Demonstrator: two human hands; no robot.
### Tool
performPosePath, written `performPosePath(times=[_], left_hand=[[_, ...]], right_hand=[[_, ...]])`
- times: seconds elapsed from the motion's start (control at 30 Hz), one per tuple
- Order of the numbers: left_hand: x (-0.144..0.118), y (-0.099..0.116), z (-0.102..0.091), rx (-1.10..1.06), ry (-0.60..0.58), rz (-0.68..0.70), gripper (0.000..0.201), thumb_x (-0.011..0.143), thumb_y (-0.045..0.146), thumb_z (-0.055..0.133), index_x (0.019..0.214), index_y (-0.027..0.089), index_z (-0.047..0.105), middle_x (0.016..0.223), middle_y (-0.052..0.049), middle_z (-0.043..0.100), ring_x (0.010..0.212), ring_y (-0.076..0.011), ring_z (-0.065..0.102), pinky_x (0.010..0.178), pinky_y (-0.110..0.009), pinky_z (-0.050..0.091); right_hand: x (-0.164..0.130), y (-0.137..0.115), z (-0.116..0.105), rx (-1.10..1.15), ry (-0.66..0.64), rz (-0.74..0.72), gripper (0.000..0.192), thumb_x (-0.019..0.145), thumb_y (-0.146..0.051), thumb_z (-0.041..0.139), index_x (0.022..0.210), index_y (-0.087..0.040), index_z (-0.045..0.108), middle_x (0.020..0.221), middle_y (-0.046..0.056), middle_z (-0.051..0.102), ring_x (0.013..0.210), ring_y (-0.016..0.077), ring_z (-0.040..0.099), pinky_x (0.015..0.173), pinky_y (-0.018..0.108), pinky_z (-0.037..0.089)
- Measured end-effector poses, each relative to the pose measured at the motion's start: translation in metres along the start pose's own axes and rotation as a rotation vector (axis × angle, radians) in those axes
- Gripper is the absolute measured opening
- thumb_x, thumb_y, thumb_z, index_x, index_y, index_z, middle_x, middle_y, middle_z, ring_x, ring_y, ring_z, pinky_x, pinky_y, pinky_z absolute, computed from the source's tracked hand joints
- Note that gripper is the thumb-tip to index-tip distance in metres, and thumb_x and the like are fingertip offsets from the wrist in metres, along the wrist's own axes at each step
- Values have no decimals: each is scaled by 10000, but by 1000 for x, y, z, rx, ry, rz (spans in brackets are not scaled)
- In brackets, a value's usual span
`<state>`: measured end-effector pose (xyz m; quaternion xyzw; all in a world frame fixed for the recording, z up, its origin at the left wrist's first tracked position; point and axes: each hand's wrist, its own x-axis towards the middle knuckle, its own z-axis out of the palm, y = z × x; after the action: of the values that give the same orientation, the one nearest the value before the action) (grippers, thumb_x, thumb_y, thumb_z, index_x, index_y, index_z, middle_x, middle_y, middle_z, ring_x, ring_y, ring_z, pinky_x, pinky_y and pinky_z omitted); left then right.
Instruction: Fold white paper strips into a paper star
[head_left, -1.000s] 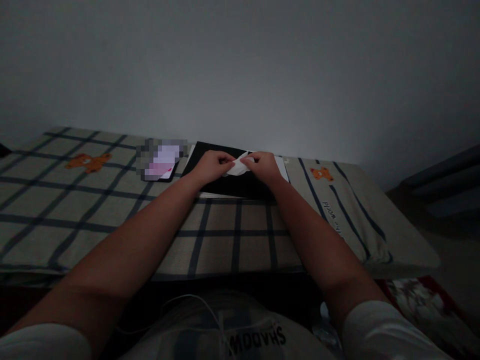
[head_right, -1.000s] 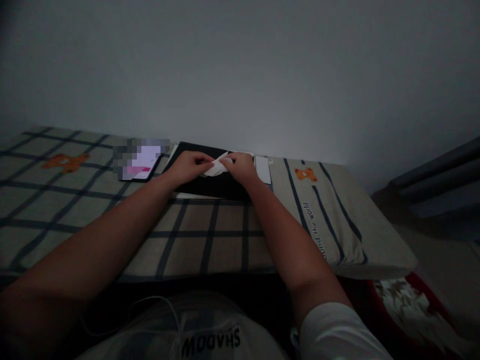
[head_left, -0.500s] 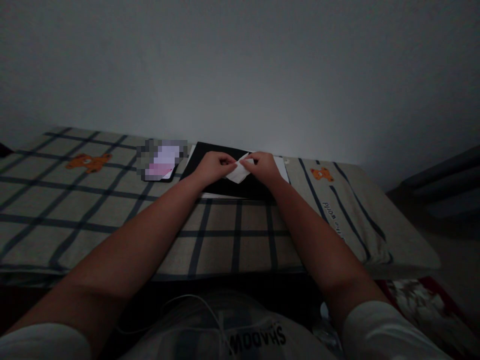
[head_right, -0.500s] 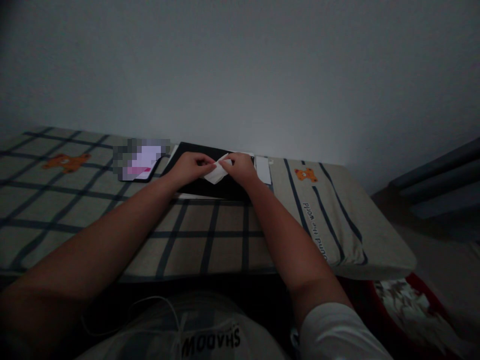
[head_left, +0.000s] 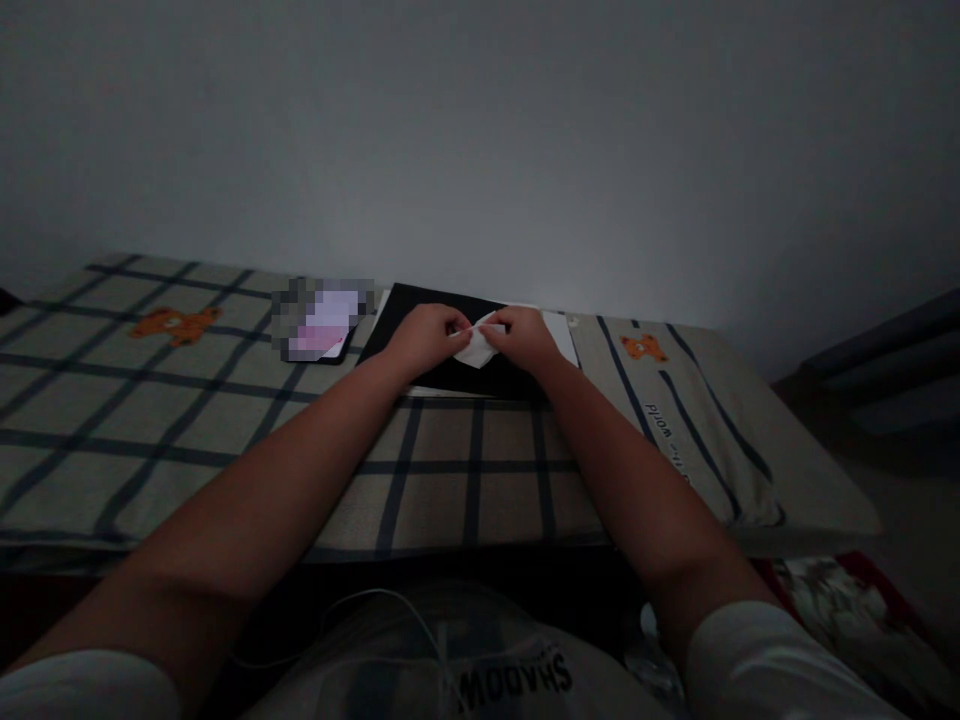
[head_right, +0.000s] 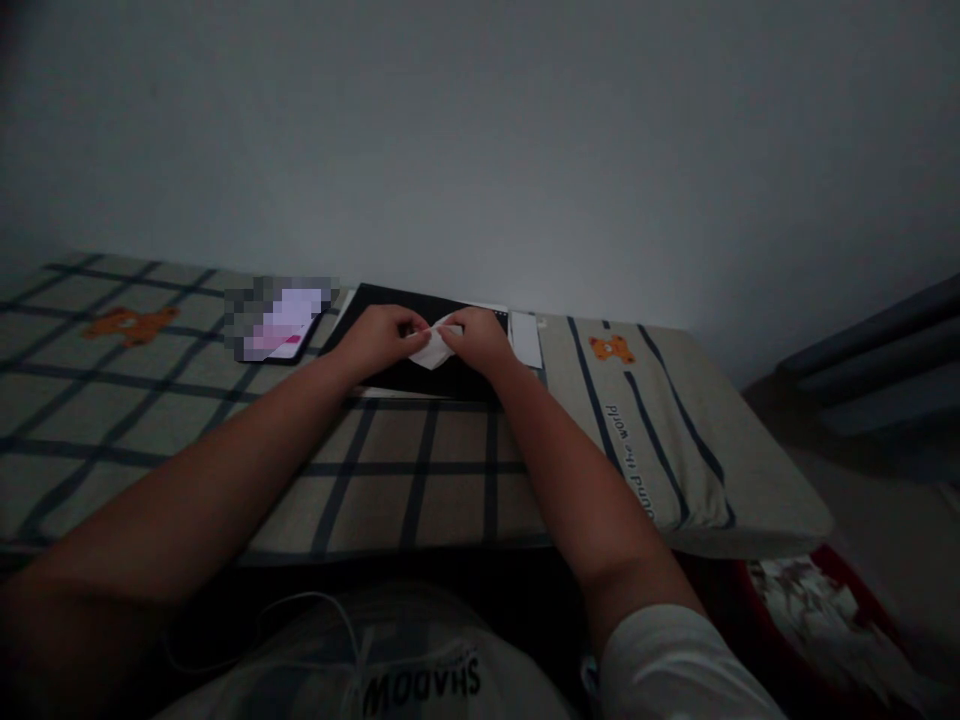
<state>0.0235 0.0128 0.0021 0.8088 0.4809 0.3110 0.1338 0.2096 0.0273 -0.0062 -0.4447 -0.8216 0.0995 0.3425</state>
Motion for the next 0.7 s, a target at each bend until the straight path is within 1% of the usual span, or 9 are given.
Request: performPosePath(times=[0.17, 0.3, 0.4, 0.5, 0.6, 0.7], left_hand=[[1, -2, 0, 74, 4, 27, 239, 764, 335, 553, 840, 174, 714, 767, -47, 672, 657, -152, 552, 574, -262, 351], [2, -4, 0, 114, 21, 35, 256, 788, 350, 531, 855, 186, 716, 772, -48, 674, 659, -158, 556, 577, -269, 348], [1, -2, 1, 140, 16, 56, 259, 791, 349, 527, 871, 189, 715, 791, -52, 677, 676, -166, 563, 584, -271, 351], [1, 0, 2, 159, 5, 76, 257, 790, 336, 521, 878, 191, 714, 806, -53, 680, 704, -172, 574, 605, -269, 363], [2, 0, 2, 157, -16, 80, 260, 787, 330, 514, 872, 191, 717, 784, -49, 677, 709, -173, 576, 626, -267, 374], [3, -1, 1, 134, -21, 89, 262, 788, 324, 505, 854, 184, 717, 741, -43, 666, 676, -165, 566, 613, -266, 367]], right_hand=[[0, 0, 1, 55, 10, 23, 206, 778, -270, 570, 814, -128, 716, 784, 57, 688, 708, 149, 585, 682, 270, 420], [0, 2, 2, 91, -57, 74, 196, 742, -295, 616, 810, -133, 703, 776, 47, 678, 692, 145, 575, 654, 262, 417], [0, 2, 1, 35, -71, 77, 174, 736, -285, 618, 786, -139, 700, 784, 52, 676, 717, 157, 581, 676, 276, 419], [2, 2, 2, -44, -76, 34, 179, 752, -267, 600, 812, -134, 705, 830, 78, 682, 772, 182, 593, 732, 303, 424], [3, 2, 4, -132, -91, -3, 199, 768, -255, 577, 847, -122, 703, 866, 98, 682, 806, 200, 592, 771, 319, 422], [2, 2, 5, -178, -87, -11, 202, 770, -246, 560, 871, -126, 687, 883, 92, 675, 813, 199, 585, 773, 316, 420]])
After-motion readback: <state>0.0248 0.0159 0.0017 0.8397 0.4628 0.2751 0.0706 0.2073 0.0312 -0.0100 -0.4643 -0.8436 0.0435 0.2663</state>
